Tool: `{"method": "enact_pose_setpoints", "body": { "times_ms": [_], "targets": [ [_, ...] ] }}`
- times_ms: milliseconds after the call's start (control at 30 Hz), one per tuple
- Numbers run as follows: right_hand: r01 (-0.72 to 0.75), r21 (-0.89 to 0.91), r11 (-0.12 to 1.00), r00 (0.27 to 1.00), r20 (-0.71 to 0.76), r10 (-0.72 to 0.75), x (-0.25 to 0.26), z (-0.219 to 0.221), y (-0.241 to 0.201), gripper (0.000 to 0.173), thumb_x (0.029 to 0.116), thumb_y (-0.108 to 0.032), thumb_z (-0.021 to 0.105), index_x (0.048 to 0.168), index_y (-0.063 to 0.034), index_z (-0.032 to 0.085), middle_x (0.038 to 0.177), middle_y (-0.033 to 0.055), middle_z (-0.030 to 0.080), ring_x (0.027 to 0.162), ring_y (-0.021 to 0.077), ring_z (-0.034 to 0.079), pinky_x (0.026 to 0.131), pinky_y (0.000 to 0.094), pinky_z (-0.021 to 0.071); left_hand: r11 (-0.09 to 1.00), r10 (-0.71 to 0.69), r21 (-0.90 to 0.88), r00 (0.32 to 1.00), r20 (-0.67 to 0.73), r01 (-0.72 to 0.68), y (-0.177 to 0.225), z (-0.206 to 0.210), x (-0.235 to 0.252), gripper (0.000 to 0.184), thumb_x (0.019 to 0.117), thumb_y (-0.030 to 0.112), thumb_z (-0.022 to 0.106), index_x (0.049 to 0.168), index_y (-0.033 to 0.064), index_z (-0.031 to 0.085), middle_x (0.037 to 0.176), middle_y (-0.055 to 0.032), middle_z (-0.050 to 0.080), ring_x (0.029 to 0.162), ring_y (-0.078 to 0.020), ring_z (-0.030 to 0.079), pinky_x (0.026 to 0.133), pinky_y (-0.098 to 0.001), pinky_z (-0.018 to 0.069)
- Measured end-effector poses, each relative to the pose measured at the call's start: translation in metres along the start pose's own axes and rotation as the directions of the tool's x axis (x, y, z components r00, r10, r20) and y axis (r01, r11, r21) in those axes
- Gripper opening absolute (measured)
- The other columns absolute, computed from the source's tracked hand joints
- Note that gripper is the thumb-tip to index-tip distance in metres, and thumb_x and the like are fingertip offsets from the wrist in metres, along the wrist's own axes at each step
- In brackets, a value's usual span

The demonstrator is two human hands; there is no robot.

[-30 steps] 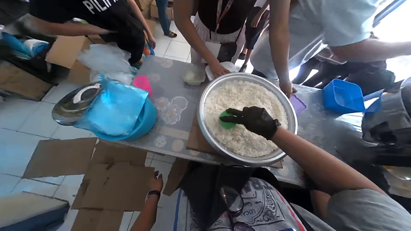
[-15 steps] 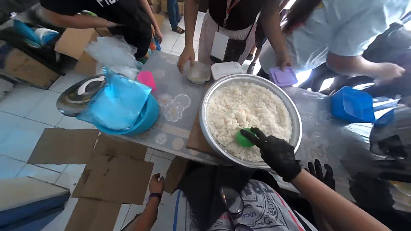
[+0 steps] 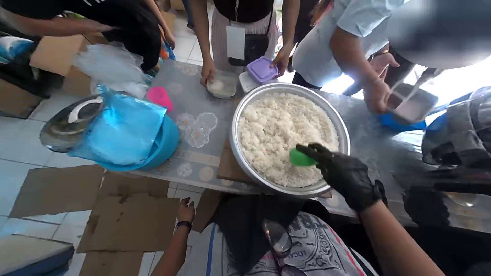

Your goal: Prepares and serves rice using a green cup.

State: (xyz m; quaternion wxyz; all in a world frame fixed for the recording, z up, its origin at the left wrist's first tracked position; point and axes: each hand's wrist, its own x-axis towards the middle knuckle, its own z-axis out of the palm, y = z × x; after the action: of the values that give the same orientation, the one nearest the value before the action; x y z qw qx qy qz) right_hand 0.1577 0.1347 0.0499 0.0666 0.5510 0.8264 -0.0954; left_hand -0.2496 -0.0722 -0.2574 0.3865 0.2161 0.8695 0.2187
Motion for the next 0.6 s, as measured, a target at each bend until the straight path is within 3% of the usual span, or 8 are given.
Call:
{"method": "enact_pose_setpoints", "body": {
  "times_ms": [100, 200, 333, 400, 500, 533, 600],
  "targets": [
    [-0.062, 0.001, 0.998, 0.997, 0.042, 0.062, 0.002, 0.024, -0.013, 0.070, 0.0995, 0.001, 0.048, 0.153, -0.0427, 0.047, 0.155, 0.0085, 0.053, 0.100, 0.0435, 0.071, 0.078, 0.0623, 0.0553, 1.000, -0.022, 0.011, 0.999, 0.025, 0.021, -0.005, 0.003, 0.002, 0.039, 0.1018, 0.007, 0.059, 0.138, -0.0083, 0.054, 0.140, -0.0305, 0.056, 0.132, -0.0433, 0.054, 0.113, -0.0557, 0.0400],
    [-0.114, 0.019, 0.993, 0.992, 0.048, 0.113, 0.037, 0.033, -0.040, 0.066, 0.1021, -0.002, 0.045, 0.156, -0.0399, 0.044, 0.156, 0.0109, 0.051, 0.105, 0.0442, 0.069, 0.081, 0.0612, 0.0541, 0.999, 0.010, 0.049, 0.999, 0.049, -0.013, -0.018, 0.010, 0.012, 0.040, 0.1012, 0.008, 0.060, 0.137, -0.0079, 0.055, 0.139, -0.0299, 0.057, 0.132, -0.0429, 0.054, 0.113, -0.0561, 0.0403],
    [-0.077, 0.127, 0.989, 0.988, -0.122, 0.092, 0.084, 0.037, -0.047, 0.062, 0.1020, -0.005, 0.053, 0.156, -0.0358, 0.046, 0.144, 0.0135, 0.059, 0.090, 0.0418, 0.070, 0.070, 0.0593, 0.0563, 0.982, 0.050, 0.173, 0.985, 0.163, -0.078, 0.000, 0.002, 0.011, 0.043, 0.1021, 0.009, 0.059, 0.141, -0.0079, 0.051, 0.140, -0.0311, 0.055, 0.132, -0.0438, 0.053, 0.113, -0.0566, 0.0398],
    [-0.086, 0.202, 0.975, 0.964, -0.232, 0.133, 0.087, 0.028, -0.045, 0.064, 0.1001, -0.004, 0.056, 0.155, -0.0360, 0.047, 0.140, 0.0122, 0.062, 0.086, 0.0395, 0.071, 0.067, 0.0583, 0.0570, 0.951, 0.076, 0.276, 0.969, 0.236, -0.142, 0.005, -0.008, 0.012, 0.044, 0.0992, 0.006, 0.062, 0.140, -0.0074, 0.052, 0.132, -0.0306, 0.061, 0.125, -0.0438, 0.059, 0.109, -0.0560, 0.0444],
    [-0.040, 0.232, 0.972, 0.908, -0.397, 0.132, 0.071, 0.019, -0.044, 0.071, 0.0963, -0.003, 0.061, 0.156, -0.0387, 0.044, 0.148, 0.0100, 0.058, 0.079, 0.0356, 0.071, 0.061, 0.0533, 0.0571, 0.888, 0.155, 0.386, 0.953, 0.262, -0.250, -0.038, -0.003, 0.041, 0.036, 0.0895, 0.013, 0.077, 0.122, -0.0013, 0.069, 0.106, -0.0214, 0.075, 0.101, -0.0386, 0.072, 0.095, -0.0566, 0.0539],
    [-0.018, 0.229, 0.973, 0.912, -0.396, 0.110, 0.066, 0.021, -0.044, 0.071, 0.0962, -0.003, 0.061, 0.156, -0.0383, 0.045, 0.147, 0.0108, 0.059, 0.077, 0.0354, 0.071, 0.060, 0.0529, 0.0568, 0.863, 0.169, 0.425, 0.949, 0.265, -0.272, -0.053, 0.000, 0.049, 0.033, 0.0862, 0.017, 0.081, 0.114, 0.0017, 0.073, 0.101, -0.0180, 0.076, 0.098, -0.0362, 0.073, 0.093, -0.0558, 0.0550],
    [-0.052, 0.254, 0.966, 0.951, -0.282, 0.125, 0.060, 0.027, -0.040, 0.070, 0.0992, -0.004, 0.058, 0.156, -0.0411, 0.043, 0.144, 0.0091, 0.061, 0.084, 0.0359, 0.071, 0.067, 0.0551, 0.0567, 0.805, 0.175, 0.502, 0.935, 0.308, -0.316, -0.068, -0.002, 0.057, 0.028, 0.0867, 0.024, 0.079, 0.106, 0.0041, 0.076, 0.101, -0.0182, 0.075, 0.100, -0.0371, 0.071, 0.094, -0.0588, 0.0527]
  ]
}}
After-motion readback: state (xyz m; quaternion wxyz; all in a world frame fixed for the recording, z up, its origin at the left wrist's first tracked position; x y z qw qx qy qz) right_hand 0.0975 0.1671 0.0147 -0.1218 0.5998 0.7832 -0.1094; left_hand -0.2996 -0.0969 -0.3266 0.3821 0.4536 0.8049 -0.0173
